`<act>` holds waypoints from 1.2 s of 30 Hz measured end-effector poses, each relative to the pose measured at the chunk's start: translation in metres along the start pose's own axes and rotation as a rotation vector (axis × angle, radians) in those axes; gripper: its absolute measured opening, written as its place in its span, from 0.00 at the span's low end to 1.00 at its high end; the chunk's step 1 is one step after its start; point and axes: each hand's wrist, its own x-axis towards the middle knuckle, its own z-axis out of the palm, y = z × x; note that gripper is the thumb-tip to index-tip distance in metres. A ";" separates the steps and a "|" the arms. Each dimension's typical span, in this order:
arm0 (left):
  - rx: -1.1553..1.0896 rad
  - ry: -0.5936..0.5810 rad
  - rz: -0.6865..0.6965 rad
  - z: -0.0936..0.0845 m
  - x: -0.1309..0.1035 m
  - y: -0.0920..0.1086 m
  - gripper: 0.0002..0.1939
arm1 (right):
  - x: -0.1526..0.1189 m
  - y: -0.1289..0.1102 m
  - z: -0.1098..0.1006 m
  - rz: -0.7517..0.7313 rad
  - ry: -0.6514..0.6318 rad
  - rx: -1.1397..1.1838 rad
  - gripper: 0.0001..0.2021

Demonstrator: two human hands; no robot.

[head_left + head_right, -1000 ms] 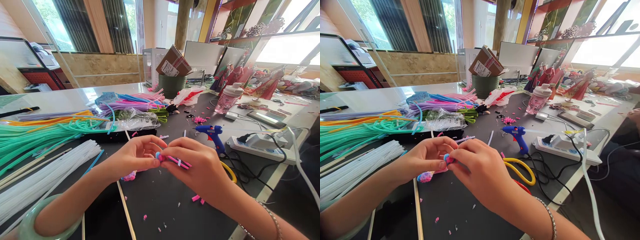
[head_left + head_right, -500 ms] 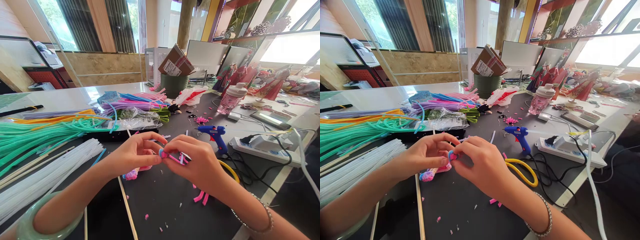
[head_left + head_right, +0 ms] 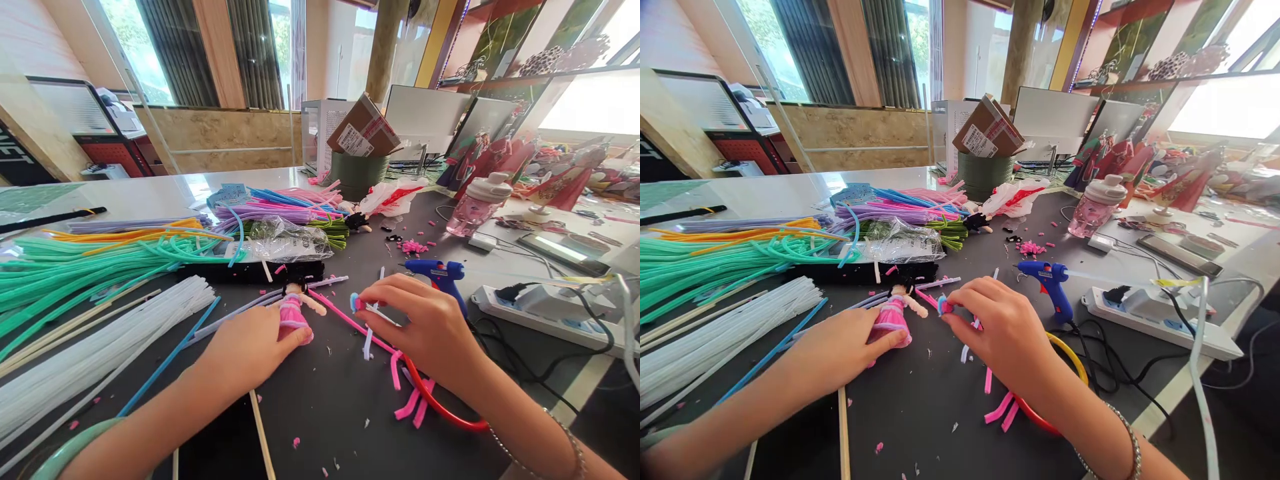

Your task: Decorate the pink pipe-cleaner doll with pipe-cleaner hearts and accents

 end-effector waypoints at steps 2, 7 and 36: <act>-0.028 0.023 0.016 0.005 0.000 0.005 0.15 | -0.002 0.002 0.003 0.000 -0.036 0.008 0.05; -0.108 0.053 0.014 0.015 -0.002 0.012 0.15 | -0.005 0.003 0.016 -0.035 -0.079 0.040 0.07; -0.767 0.194 0.120 0.046 -0.014 0.020 0.23 | -0.006 -0.021 0.027 -0.078 0.068 -0.147 0.12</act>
